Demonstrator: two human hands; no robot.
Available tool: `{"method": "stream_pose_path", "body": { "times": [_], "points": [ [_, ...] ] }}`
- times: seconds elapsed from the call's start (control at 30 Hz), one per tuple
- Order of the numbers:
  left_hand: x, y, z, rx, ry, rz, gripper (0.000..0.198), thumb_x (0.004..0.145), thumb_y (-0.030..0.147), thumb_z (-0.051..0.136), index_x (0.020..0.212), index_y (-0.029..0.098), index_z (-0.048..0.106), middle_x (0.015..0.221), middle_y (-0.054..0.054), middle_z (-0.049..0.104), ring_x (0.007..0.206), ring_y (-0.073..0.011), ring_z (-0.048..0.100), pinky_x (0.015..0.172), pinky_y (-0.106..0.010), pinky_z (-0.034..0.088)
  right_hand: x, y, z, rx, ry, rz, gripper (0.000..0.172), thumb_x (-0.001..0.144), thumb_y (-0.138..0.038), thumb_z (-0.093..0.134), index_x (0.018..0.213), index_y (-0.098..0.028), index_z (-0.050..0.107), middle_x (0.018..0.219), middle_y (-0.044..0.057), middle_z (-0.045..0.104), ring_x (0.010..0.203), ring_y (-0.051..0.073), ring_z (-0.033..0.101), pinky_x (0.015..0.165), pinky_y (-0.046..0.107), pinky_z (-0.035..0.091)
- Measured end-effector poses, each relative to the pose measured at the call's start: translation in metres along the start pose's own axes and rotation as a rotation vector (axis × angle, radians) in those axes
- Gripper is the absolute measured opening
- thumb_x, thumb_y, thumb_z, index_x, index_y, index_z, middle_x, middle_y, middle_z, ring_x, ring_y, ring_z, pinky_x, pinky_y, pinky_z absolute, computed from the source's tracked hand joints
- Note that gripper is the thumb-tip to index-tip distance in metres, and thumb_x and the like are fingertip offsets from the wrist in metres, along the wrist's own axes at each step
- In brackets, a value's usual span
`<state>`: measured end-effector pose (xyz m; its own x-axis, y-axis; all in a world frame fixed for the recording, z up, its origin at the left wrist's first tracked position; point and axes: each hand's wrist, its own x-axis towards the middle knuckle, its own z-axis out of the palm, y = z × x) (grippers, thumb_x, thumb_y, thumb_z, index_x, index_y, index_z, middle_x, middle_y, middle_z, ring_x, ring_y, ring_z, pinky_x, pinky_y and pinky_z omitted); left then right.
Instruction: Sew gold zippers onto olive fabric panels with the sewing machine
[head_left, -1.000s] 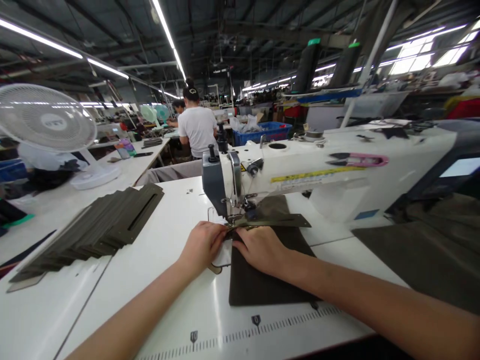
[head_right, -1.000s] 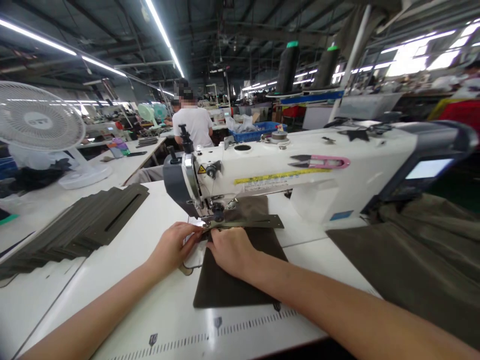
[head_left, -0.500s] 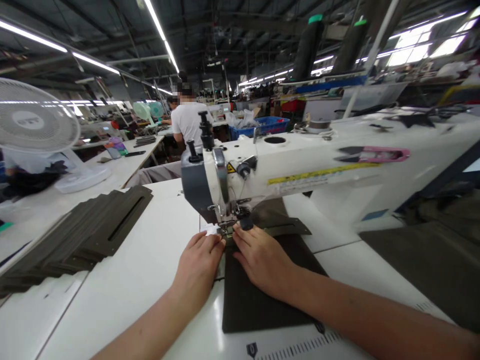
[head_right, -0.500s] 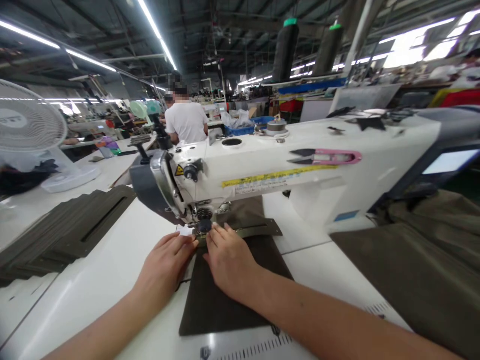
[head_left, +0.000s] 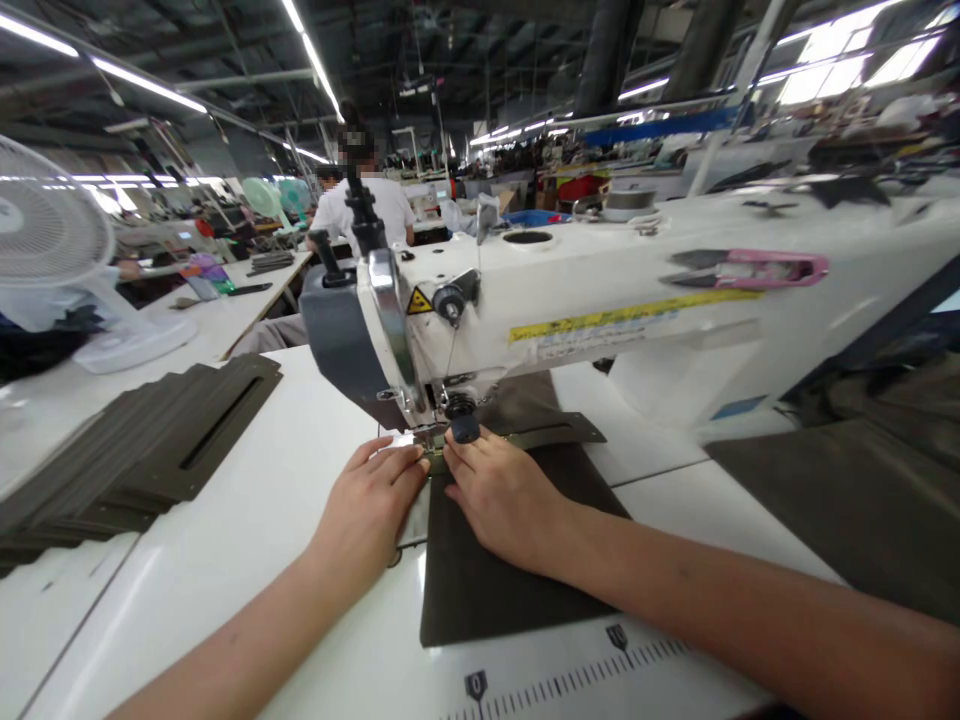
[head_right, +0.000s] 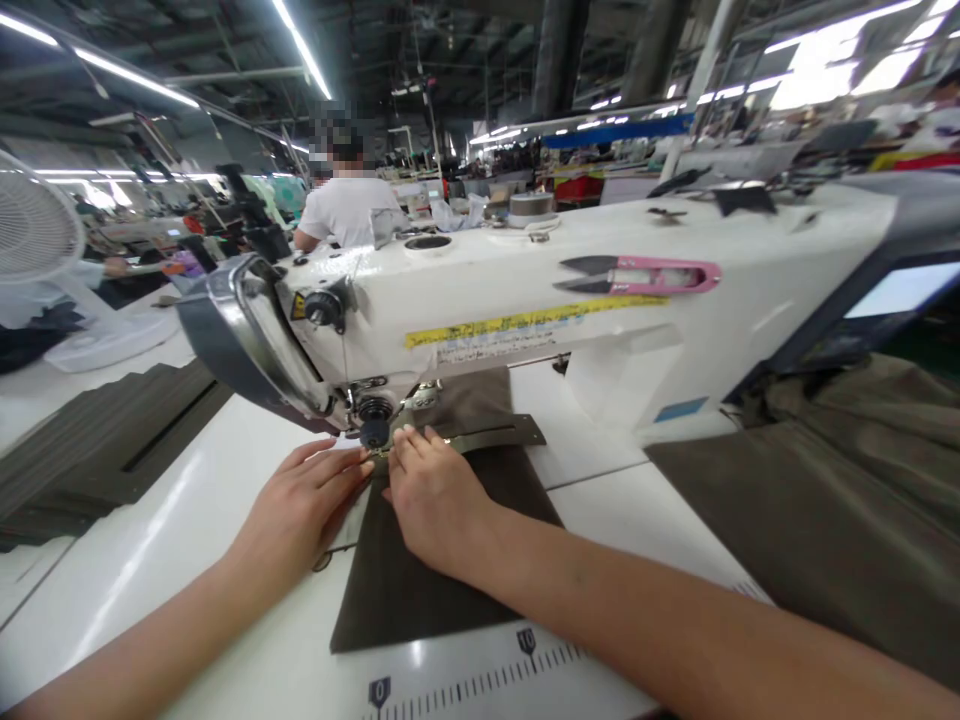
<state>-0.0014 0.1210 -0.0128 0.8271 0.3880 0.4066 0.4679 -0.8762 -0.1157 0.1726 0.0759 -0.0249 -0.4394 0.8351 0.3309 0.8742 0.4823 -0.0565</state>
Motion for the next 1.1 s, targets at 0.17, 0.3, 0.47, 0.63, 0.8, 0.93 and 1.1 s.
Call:
{"method": "stream_pose_path", "body": {
  "times": [0.17,0.3,0.47,0.63,0.8,0.93,1.1],
  "points": [
    [0.0002,-0.0012,0.003,-0.015,0.002,-0.034,0.02,0.084,0.01,0.044,0.092,0.012,0.063,0.096,-0.01,0.066,0.088,-0.0211,0.061,0.089,-0.041,0.042,0.0021,0.0009,0.0006,0.013,-0.017,0.001,0.036,0.083,-0.018,0.05,0.113,0.002,0.055,0.12,0.022,0.053,0.109,0.028,0.05,0.095,0.039,0.038],
    [-0.0011,-0.0006,0.0046,-0.034,-0.001,-0.071,0.017,0.082,0.008,0.048,0.089,0.013,0.062,0.096,-0.009,0.066,0.088,-0.0201,0.062,0.09,-0.04,0.042,0.0022,0.0014,0.004,0.006,0.084,-0.033,0.035,0.08,-0.012,0.05,0.111,0.003,0.054,0.112,0.023,0.057,0.103,0.028,0.054,0.09,0.041,0.043],
    [-0.0019,-0.0025,0.006,-0.051,0.005,-0.099,0.015,0.081,0.009,0.05,0.088,0.015,0.062,0.094,-0.008,0.066,0.085,-0.0181,0.062,0.088,-0.037,0.043,0.0028,0.0022,0.0053,-0.009,0.113,-0.044,0.031,0.08,-0.011,0.048,0.108,-0.001,0.056,0.108,0.02,0.059,0.097,0.027,0.056,0.086,0.04,0.045],
    [0.0002,-0.0058,0.0049,-0.053,0.025,-0.091,0.014,0.079,0.007,0.051,0.082,0.015,0.062,0.091,-0.007,0.067,0.083,-0.0183,0.063,0.088,-0.038,0.042,0.006,0.0027,0.001,0.0,0.064,-0.033,0.031,0.081,-0.011,0.044,0.108,-0.001,0.056,0.108,0.018,0.059,0.095,0.025,0.056,0.083,0.039,0.046],
    [0.0031,-0.0064,0.0018,-0.037,-0.021,-0.094,0.016,0.076,0.005,0.05,0.078,0.015,0.062,0.086,-0.007,0.067,0.082,-0.0191,0.063,0.087,-0.038,0.043,0.0089,0.0063,0.0044,-0.006,0.039,-0.036,0.031,0.082,-0.007,0.038,0.105,-0.004,0.057,0.104,0.015,0.06,0.096,0.024,0.055,0.088,0.038,0.042],
    [0.0045,-0.0071,0.0021,-0.028,-0.035,-0.103,0.016,0.077,0.004,0.05,0.076,0.015,0.062,0.082,-0.007,0.067,0.079,-0.0189,0.062,0.084,-0.036,0.044,0.0094,0.0092,0.0085,-0.018,0.028,-0.038,0.035,0.078,-0.002,0.038,0.108,-0.006,0.057,0.104,0.014,0.06,0.097,0.023,0.054,0.089,0.037,0.042],
    [0.0034,-0.0091,0.0037,-0.034,-0.049,-0.105,0.016,0.077,0.004,0.05,0.077,0.015,0.062,0.079,-0.007,0.065,0.079,-0.0188,0.062,0.083,-0.036,0.044,0.0102,0.0077,0.0096,-0.012,0.022,-0.029,0.034,0.076,-0.001,0.039,0.104,-0.006,0.058,0.1,0.014,0.061,0.093,0.022,0.056,0.088,0.036,0.042]
  ]
}}
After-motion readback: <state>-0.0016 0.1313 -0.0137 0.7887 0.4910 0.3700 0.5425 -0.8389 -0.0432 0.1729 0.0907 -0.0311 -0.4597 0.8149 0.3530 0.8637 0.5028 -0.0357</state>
